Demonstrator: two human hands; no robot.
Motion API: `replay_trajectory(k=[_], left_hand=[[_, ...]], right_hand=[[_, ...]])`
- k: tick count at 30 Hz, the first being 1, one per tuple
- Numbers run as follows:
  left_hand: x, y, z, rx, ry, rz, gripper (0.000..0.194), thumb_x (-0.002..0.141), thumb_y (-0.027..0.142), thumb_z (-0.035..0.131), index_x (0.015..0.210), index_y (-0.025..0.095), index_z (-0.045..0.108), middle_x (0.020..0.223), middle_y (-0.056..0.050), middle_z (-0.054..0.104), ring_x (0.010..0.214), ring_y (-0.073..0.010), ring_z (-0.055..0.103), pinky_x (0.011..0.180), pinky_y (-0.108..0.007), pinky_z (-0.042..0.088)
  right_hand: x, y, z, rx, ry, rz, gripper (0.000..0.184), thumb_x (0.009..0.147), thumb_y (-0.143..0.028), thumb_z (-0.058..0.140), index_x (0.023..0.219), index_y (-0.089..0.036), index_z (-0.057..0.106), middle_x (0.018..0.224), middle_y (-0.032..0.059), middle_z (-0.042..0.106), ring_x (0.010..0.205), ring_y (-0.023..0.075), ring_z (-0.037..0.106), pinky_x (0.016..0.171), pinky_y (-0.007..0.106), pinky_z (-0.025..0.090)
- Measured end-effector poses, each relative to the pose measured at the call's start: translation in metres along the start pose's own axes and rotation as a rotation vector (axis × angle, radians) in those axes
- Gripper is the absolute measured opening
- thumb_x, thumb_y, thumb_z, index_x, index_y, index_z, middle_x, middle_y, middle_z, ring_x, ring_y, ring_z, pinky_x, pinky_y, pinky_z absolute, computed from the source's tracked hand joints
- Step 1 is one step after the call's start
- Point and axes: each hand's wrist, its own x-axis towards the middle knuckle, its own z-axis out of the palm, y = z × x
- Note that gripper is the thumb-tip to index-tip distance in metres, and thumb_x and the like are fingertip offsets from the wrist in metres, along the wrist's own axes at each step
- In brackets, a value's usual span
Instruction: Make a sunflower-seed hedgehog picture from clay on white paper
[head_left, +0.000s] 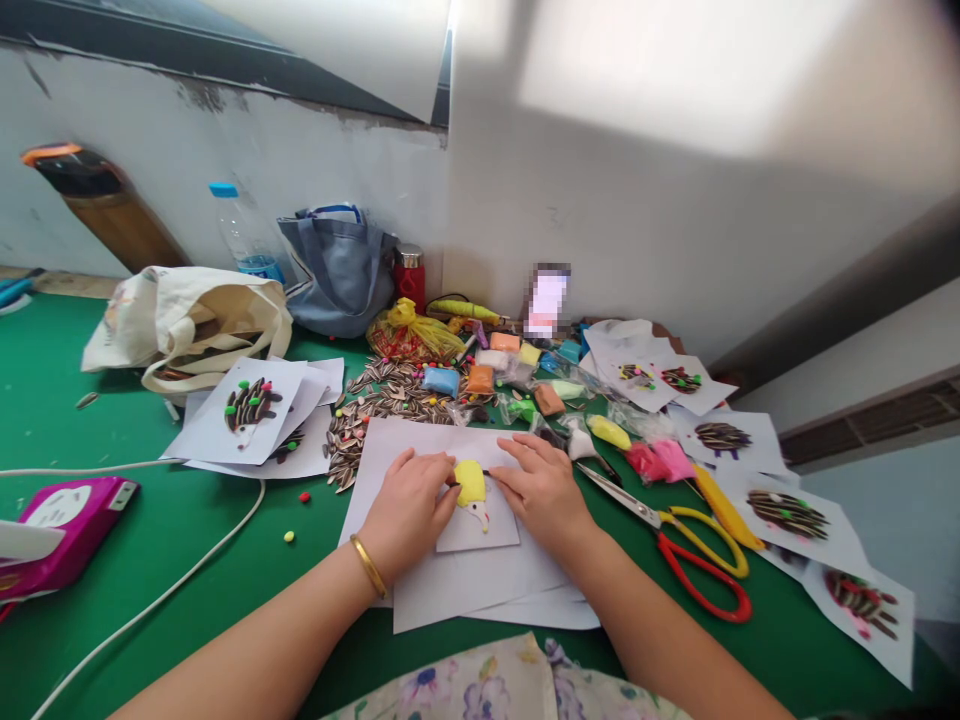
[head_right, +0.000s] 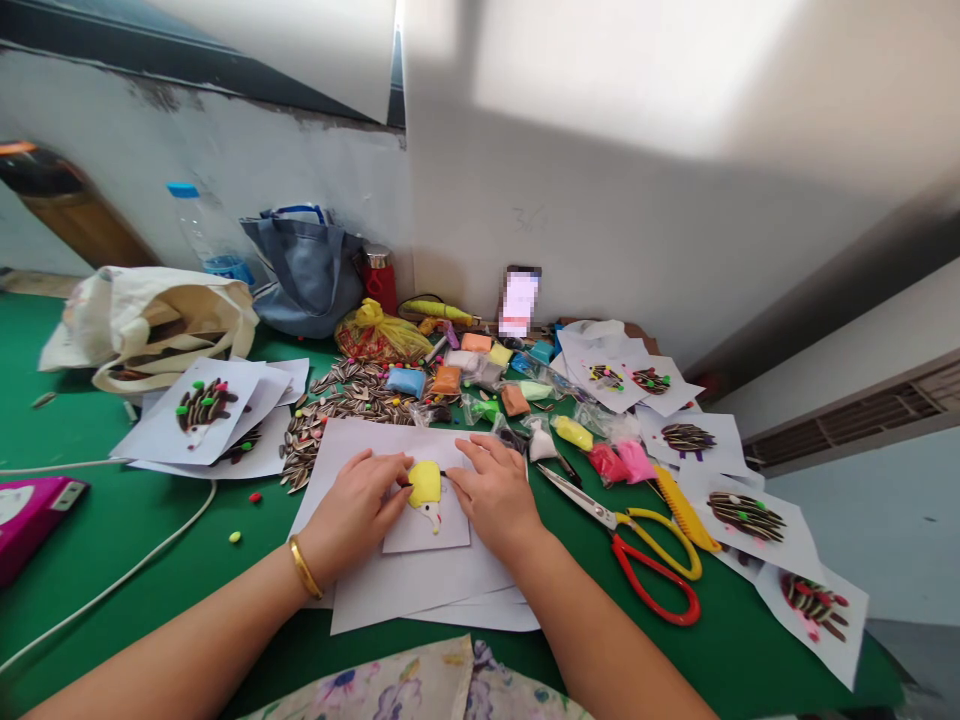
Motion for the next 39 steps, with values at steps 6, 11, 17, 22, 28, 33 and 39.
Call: replay_trajectory(k=[6, 11, 17, 22, 28, 33, 39], left_hand=[[0.0003, 0.0005, -0.0001, 0.003, 0.002, 0.001, 0.019, 0.089, 0.023, 0.054, 0.107, 0.023, 0.061, 0.116, -0.006, 0.069, 0.111, -0.0227, 0.062, 0.110, -0.051, 0.031], [0.0005, 0.0003, -0.0001, -0.001, -0.001, 0.001, 0.020, 0.089, 0.023, 0.053, 0.107, 0.023, 0.061, 0.116, -0.007, 0.069, 0.111, -0.0229, 0.062, 0.110, -0.051, 0.031], [0.0003, -0.0006, 0.0005, -0.001, -0.002, 0.004, 0.016, 0.089, 0.024, 0.053, 0.102, 0.023, 0.061, 0.117, -0.007, 0.068, 0.112, -0.0229, 0.061, 0.110, -0.051, 0.031], [0.0006, 0.0002, -0.0001, 0.000, -0.009, -0.007, 0.018, 0.089, 0.023, 0.053, 0.105, 0.023, 0.061, 0.116, -0.006, 0.069, 0.111, -0.0225, 0.061, 0.110, -0.050, 0.030], [0.0010, 0.0006, -0.0001, -0.002, -0.005, -0.008, 0.019, 0.089, 0.023, 0.054, 0.106, 0.023, 0.061, 0.116, -0.006, 0.069, 0.110, -0.0225, 0.062, 0.110, -0.051, 0.031], [0.0014, 0.0002, 0.0000, -0.007, -0.005, -0.009, 0.019, 0.089, 0.023, 0.053, 0.106, 0.023, 0.062, 0.115, -0.007, 0.069, 0.110, -0.0229, 0.062, 0.110, -0.052, 0.031], [0.0016, 0.0012, -0.0014, 0.004, -0.010, -0.011, 0.011, 0.089, 0.023, 0.053, 0.096, 0.023, 0.061, 0.118, -0.005, 0.068, 0.112, -0.0226, 0.061, 0.110, -0.051, 0.031]], right_hand=[[0.0001, -0.0002, 0.0056, -0.007, 0.000, -0.022, 0.016, 0.091, -0.027, 0.061, 0.097, -0.033, 0.075, 0.130, 0.0020, 0.063, 0.122, 0.0260, 0.049, 0.095, 0.045, 0.037], [0.0008, -0.0005, 0.0025, 0.013, -0.004, -0.013, 0.018, 0.091, -0.027, 0.059, 0.098, -0.032, 0.075, 0.129, 0.0022, 0.063, 0.122, 0.0262, 0.049, 0.097, 0.045, 0.037], [0.0015, -0.0001, -0.0020, 0.052, 0.000, 0.014, 0.022, 0.090, -0.023, 0.059, 0.103, -0.031, 0.074, 0.129, 0.0033, 0.063, 0.122, 0.0258, 0.049, 0.098, 0.043, 0.039], [0.0020, -0.0029, 0.0001, 0.050, -0.032, -0.015, 0.022, 0.090, -0.024, 0.059, 0.103, -0.033, 0.075, 0.129, 0.0035, 0.063, 0.122, 0.0268, 0.050, 0.097, 0.045, 0.038], [0.0023, -0.0017, 0.0033, 0.067, -0.057, -0.018, 0.025, 0.087, -0.022, 0.062, 0.106, -0.034, 0.074, 0.130, 0.0033, 0.062, 0.123, 0.0266, 0.048, 0.099, 0.046, 0.038], [0.0028, 0.0006, -0.0015, 0.080, -0.014, 0.039, 0.025, 0.089, -0.022, 0.058, 0.106, -0.031, 0.074, 0.130, 0.0035, 0.062, 0.122, 0.0259, 0.049, 0.097, 0.043, 0.041], [0.0016, -0.0008, -0.0016, 0.080, -0.042, 0.006, 0.024, 0.088, -0.023, 0.060, 0.102, -0.034, 0.075, 0.130, 0.0024, 0.063, 0.122, 0.0269, 0.049, 0.097, 0.046, 0.039]])
